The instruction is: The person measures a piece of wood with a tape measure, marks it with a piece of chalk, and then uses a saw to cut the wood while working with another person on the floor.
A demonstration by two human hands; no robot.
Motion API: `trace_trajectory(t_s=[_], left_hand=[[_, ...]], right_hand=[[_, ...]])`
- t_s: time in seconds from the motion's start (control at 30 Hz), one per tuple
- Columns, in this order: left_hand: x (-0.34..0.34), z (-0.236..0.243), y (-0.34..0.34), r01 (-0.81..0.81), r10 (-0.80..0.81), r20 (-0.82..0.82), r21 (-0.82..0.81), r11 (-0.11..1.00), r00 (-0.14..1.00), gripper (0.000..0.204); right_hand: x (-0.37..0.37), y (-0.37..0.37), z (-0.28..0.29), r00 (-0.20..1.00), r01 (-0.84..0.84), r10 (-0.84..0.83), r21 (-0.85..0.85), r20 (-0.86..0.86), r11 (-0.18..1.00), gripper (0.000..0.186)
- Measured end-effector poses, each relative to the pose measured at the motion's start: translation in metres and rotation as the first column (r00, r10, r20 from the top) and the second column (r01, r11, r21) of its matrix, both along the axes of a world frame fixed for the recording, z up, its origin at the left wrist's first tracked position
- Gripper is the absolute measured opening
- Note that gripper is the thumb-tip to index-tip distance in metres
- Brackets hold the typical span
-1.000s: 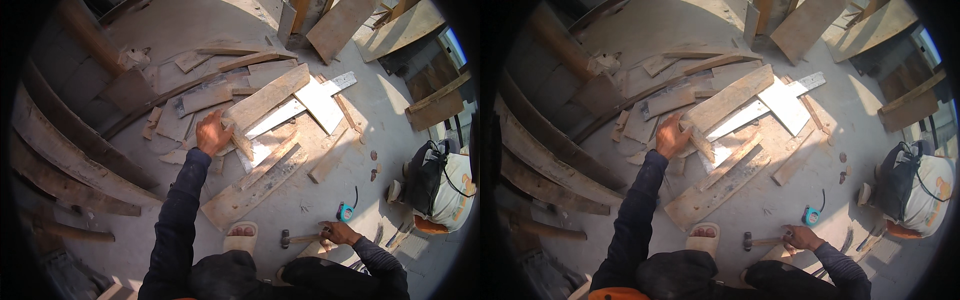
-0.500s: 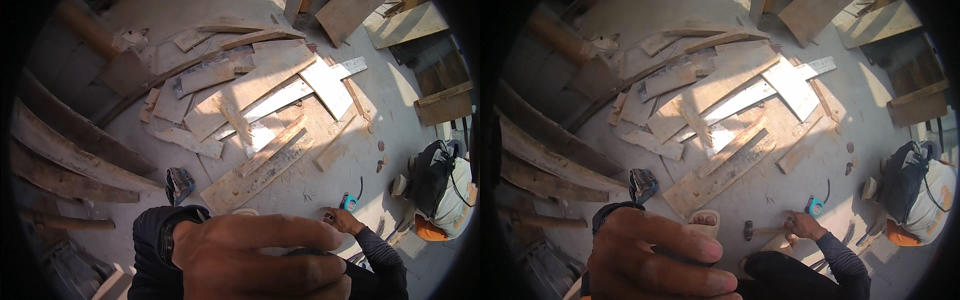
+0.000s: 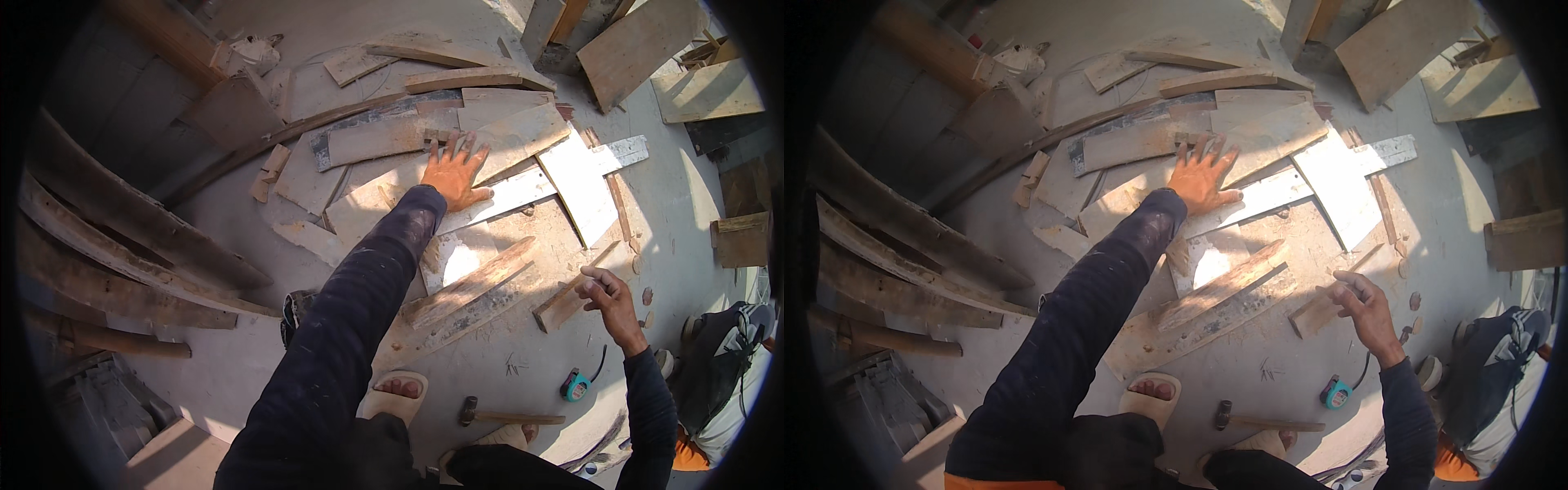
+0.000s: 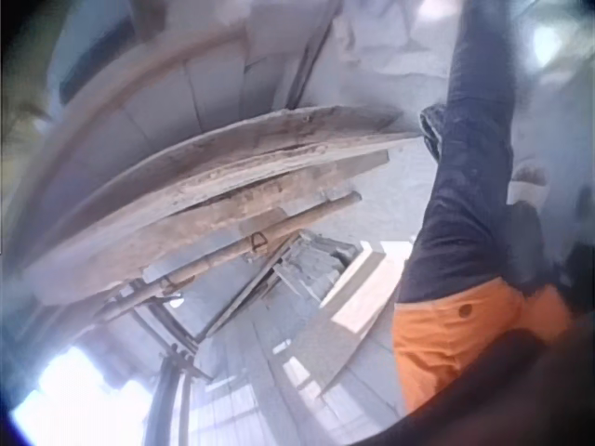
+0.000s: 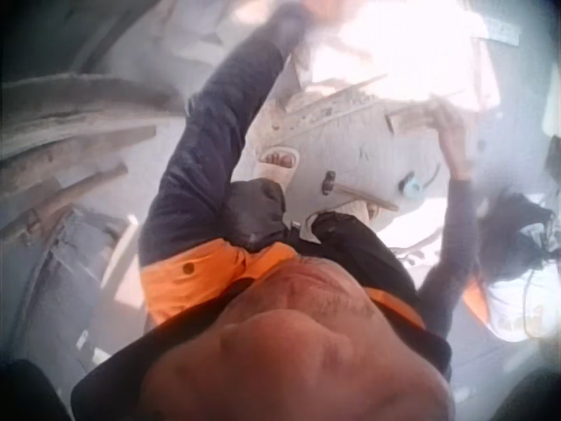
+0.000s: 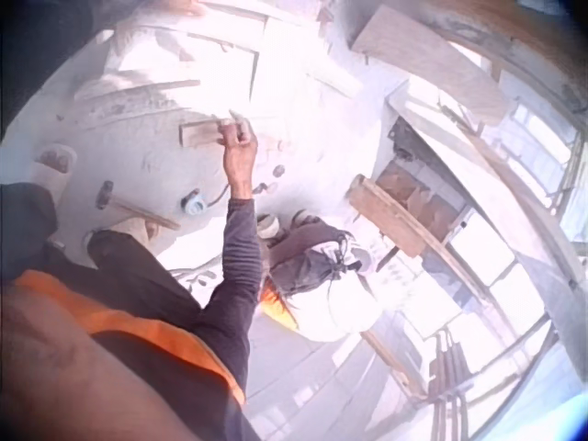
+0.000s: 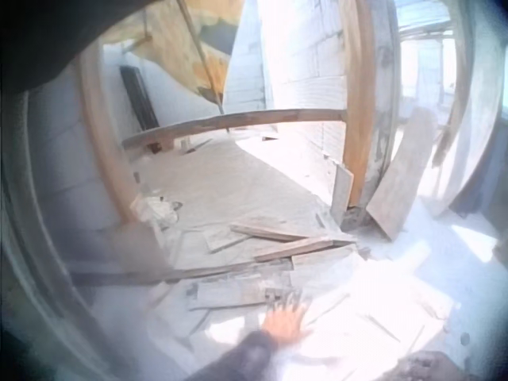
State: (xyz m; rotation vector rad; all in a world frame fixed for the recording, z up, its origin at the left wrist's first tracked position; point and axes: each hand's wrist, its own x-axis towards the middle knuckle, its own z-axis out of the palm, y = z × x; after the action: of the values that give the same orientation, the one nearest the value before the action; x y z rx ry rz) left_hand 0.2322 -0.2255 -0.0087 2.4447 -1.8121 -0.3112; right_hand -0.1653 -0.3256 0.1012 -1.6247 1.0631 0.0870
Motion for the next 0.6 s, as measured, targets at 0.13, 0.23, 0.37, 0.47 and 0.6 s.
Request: trace_trajectory(t_s=[0.13,0.23,0.37,0.47,0.6], left_hand=[[-0.013,-0.022,-0.025,-0.031,0.04,0.099,-0.096,0.995,0.994,0.087],[-0.007,-0.041,-0.011,-0.066,0.076,0.097,-0.105,0.992,0.992,0.08],[-0.016,-0.03,-0.024,-0.08,0.083,0.042,-0.056,0.995,0.996,0.08],[-0.016,-0.027,-0.031,-0.075,0.076,0.043,-0.033,0.997,0.996,0.078],[-0.009,-0.03,-0.026,-0.073,0.074,0.04,-0.026,0.997,0.996,0.077]], right_hand=[[0.054,-0.103,0.001,0.988,0.125,-0.095,-0.275,0.122,0.953,0.084],[0.142,-0.174,-0.02,0.998,0.037,-0.061,-0.478,-0.035,0.877,0.096],[0.218,-0.283,-0.037,0.983,0.171,-0.178,-0.641,0.055,0.748,0.121],[0.257,-0.342,-0.033,0.937,0.32,-0.34,-0.59,0.081,0.742,0.135],[0.316,-0.367,-0.039,0.843,0.498,-0.513,-0.593,0.16,0.633,0.146]])
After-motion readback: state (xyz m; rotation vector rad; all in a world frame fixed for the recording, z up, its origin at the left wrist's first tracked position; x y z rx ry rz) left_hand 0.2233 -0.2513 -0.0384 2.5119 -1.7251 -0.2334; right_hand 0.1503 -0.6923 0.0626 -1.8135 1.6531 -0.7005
